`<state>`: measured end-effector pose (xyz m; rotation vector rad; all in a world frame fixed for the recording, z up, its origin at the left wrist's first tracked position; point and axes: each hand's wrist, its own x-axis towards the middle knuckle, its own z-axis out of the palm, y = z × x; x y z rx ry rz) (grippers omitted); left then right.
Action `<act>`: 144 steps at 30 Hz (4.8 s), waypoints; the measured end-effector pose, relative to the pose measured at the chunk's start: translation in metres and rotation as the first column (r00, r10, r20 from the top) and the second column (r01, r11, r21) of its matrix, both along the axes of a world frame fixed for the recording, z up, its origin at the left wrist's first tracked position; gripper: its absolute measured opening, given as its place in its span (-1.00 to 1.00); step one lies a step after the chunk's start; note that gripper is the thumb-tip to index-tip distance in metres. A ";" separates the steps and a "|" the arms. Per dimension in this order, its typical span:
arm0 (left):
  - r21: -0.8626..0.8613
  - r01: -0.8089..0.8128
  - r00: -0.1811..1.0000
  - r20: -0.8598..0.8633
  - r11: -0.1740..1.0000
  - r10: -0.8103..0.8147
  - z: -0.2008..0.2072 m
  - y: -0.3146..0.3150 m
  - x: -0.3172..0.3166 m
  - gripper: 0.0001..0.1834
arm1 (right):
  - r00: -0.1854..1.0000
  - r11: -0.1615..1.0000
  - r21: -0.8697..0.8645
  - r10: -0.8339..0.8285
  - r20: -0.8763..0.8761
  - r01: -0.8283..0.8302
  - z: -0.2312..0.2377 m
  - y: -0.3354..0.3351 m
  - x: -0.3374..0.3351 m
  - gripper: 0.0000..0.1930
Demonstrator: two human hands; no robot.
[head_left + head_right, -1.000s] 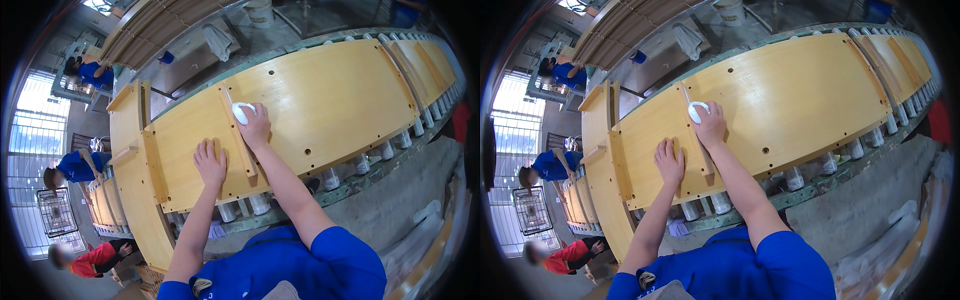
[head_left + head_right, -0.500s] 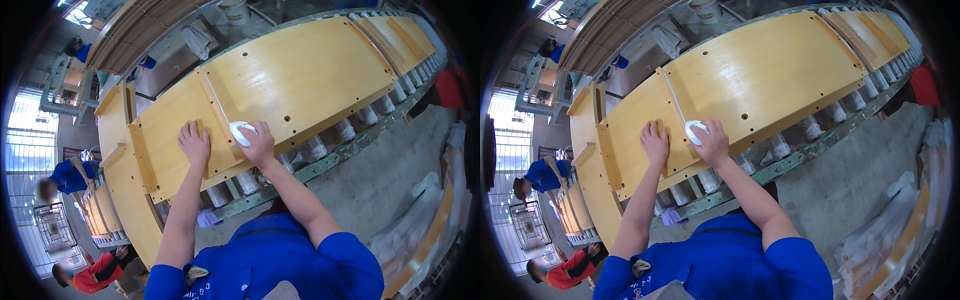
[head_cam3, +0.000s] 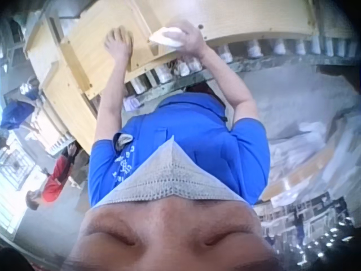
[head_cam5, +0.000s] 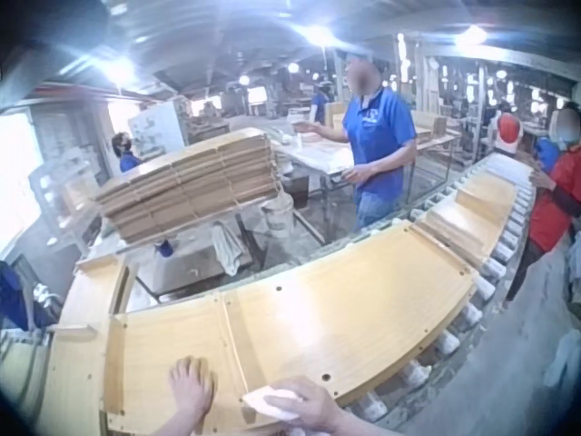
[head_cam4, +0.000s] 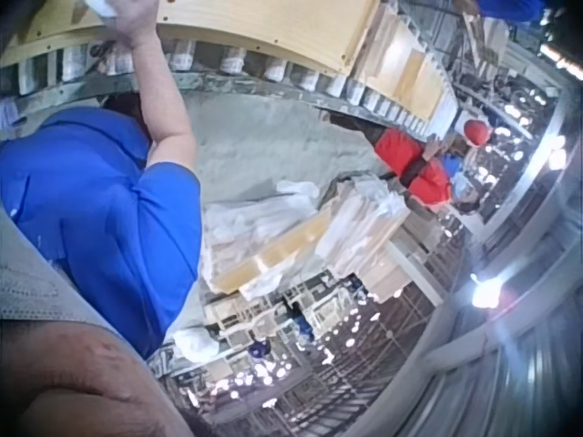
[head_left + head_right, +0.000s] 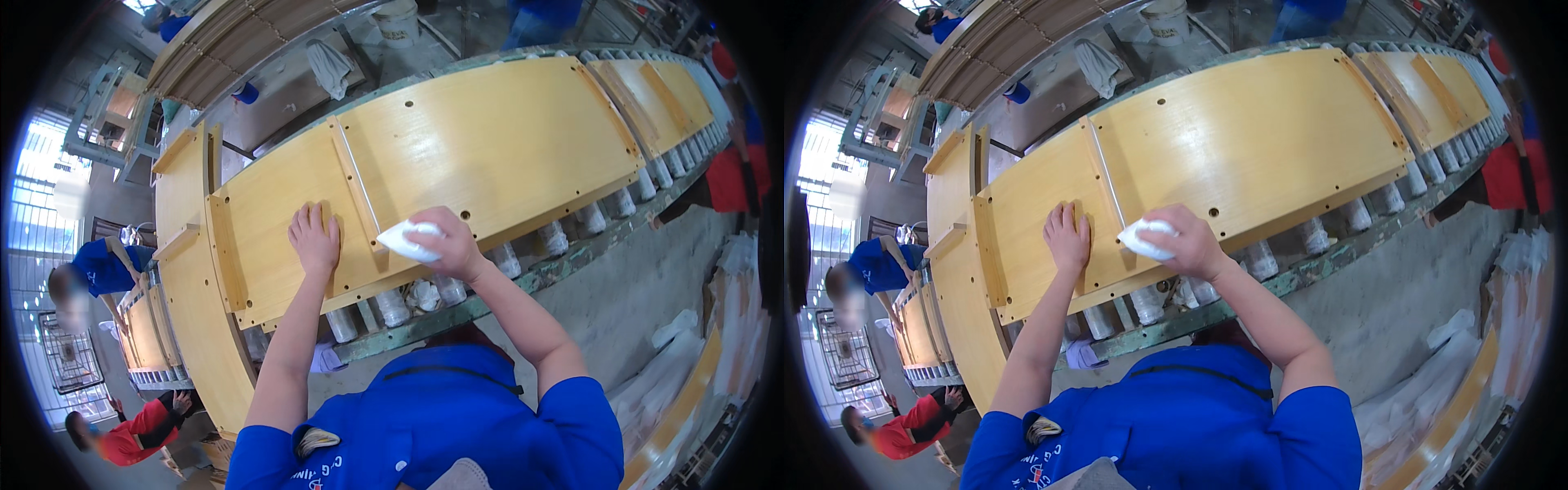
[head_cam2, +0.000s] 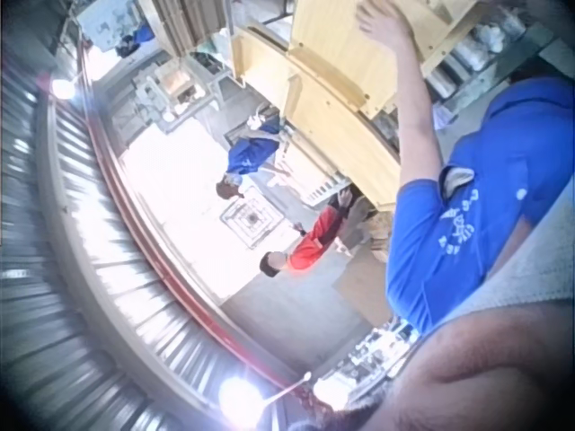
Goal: The person wipes the surface of wooden furniture panels with a white cloth. They move along a roller conveyor, cleaning individual panels one by one in a factory setting.
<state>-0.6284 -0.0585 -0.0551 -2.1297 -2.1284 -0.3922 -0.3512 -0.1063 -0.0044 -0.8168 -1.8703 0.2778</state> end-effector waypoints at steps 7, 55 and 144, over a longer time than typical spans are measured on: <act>0.007 -0.010 0.999 0.033 1.000 0.010 0.005 0.000 -0.002 -0.50 | 0.287 0.689 -0.496 -0.405 -0.868 -0.529 -0.012 0.117 -0.019 -0.66; 0.033 -0.049 0.998 0.032 0.998 0.048 0.004 0.001 0.000 -0.50 | 0.944 0.830 -0.550 -0.248 -0.217 0.092 -0.059 0.147 -0.048 -0.61; 0.306 0.060 0.552 0.783 0.950 -0.287 -0.012 -0.079 -0.140 -0.69 | 0.383 0.755 -0.582 0.655 0.651 -0.301 0.079 -0.010 -0.518 -0.65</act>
